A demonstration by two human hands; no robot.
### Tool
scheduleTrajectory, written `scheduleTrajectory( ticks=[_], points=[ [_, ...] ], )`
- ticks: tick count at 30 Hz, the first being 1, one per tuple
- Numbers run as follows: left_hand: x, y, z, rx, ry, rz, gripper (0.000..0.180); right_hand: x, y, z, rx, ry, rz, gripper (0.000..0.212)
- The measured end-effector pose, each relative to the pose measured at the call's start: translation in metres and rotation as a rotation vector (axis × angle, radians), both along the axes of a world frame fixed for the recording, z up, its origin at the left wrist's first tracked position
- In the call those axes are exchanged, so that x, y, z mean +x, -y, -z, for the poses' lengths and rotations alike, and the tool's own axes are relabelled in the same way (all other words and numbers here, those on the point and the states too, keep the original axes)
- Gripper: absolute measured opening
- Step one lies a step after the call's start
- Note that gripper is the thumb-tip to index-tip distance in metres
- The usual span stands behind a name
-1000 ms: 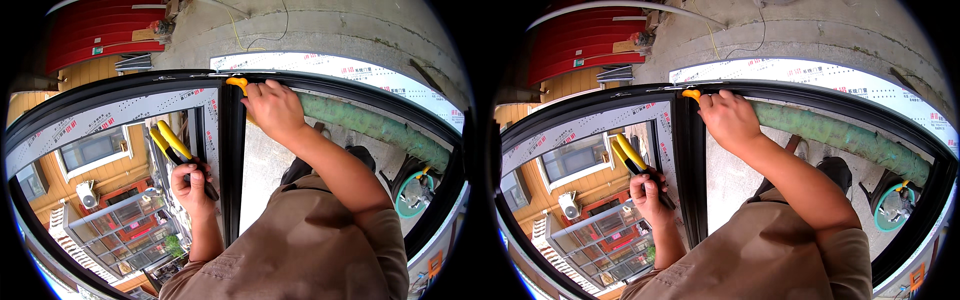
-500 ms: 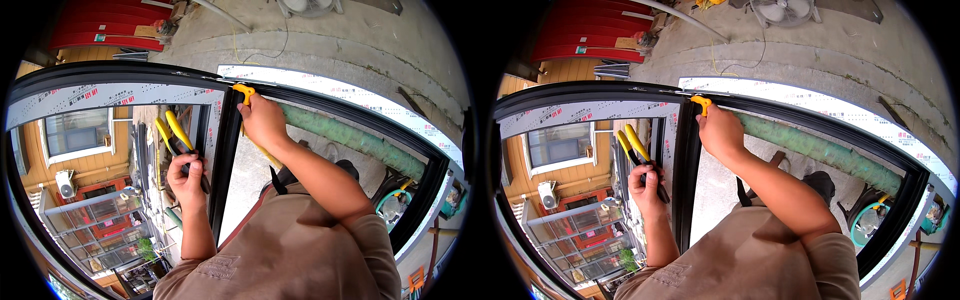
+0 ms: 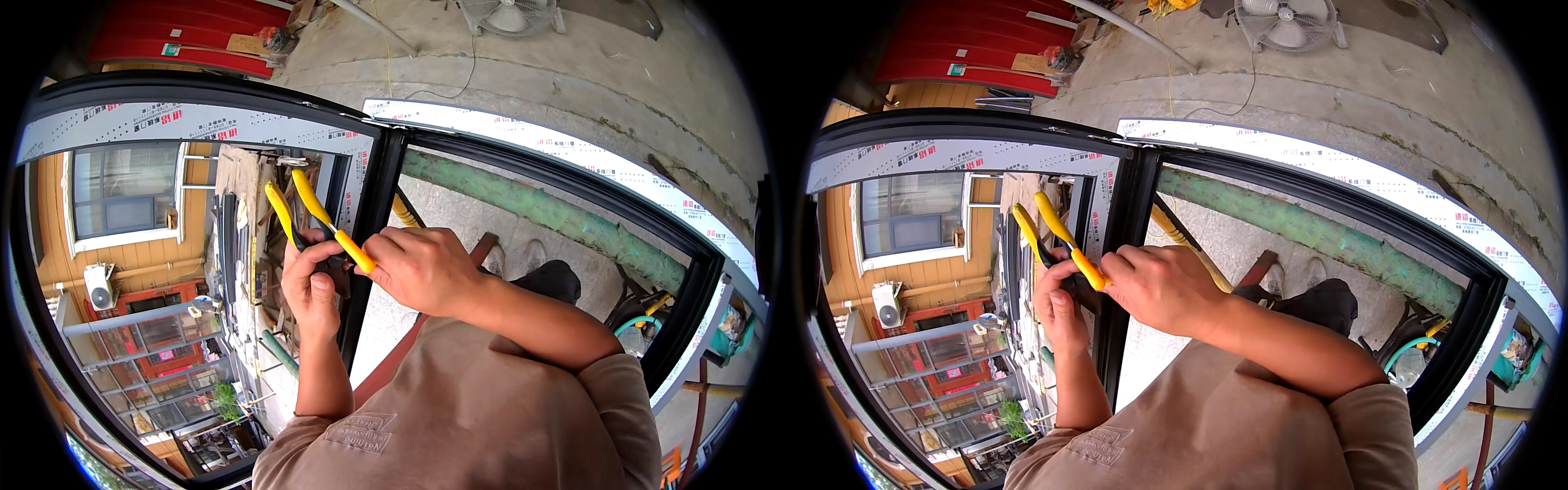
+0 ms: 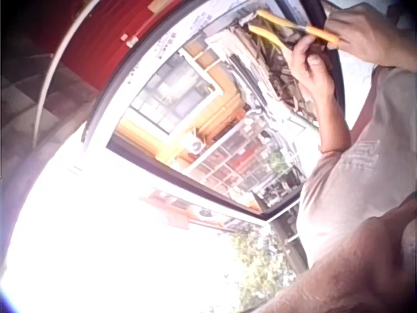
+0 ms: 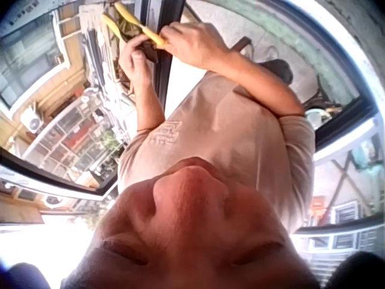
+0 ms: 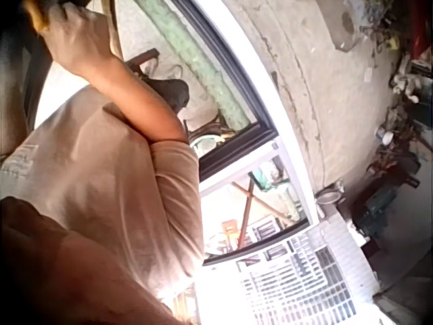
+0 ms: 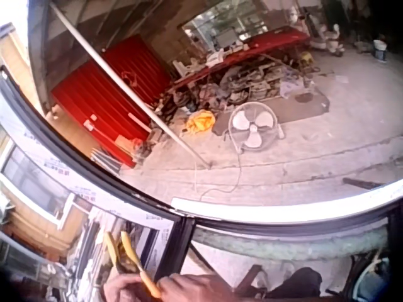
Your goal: The person installs hardware and seals into a metal window frame using a screwdriver and pliers. They press a black gasket into the frame groove and tighten screws at the corners and along the track.
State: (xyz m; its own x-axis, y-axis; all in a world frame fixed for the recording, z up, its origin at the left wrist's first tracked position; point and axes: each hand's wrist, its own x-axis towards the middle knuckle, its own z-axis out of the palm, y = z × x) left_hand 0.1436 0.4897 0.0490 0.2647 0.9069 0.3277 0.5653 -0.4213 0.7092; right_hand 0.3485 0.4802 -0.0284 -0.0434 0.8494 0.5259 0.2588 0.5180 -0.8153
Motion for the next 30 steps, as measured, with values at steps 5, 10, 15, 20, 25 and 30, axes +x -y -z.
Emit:
scheduleTrajectory(
  ticks=[5, 10, 15, 20, 25, 30],
  points=[
    [0.011, 0.022, -0.002, -0.262, -0.033, 0.050, 0.088, -0.003, 0.017, -0.008, 0.175, 0.048, -0.011, 0.017],
    [0.013, 0.036, 0.007, -0.294, 0.077, 0.091, 0.080, 0.000, 0.026, -0.010, 0.237, 0.265, 0.007, 0.013],
    [0.021, 0.053, 0.000, -0.535, 0.250, -0.043, 0.064, -0.008, 0.032, -0.007, 0.296, 0.338, 0.038, 0.014],
    [0.009, 0.056, 0.004, -0.631, 0.405, -0.111, 0.064, 0.006, 0.036, -0.011, 0.193, 0.039, -0.080, 0.032],
    [-0.010, 0.057, 0.004, -0.706, 0.344, 0.162, 0.071, 0.031, 0.009, -0.004, -0.216, -0.439, -0.067, 0.076],
    [-0.012, 0.051, 0.000, -0.844, 0.276, 0.350, 0.070, 0.025, 0.024, -0.002, -0.482, -0.859, -0.976, 0.069]
  ],
)
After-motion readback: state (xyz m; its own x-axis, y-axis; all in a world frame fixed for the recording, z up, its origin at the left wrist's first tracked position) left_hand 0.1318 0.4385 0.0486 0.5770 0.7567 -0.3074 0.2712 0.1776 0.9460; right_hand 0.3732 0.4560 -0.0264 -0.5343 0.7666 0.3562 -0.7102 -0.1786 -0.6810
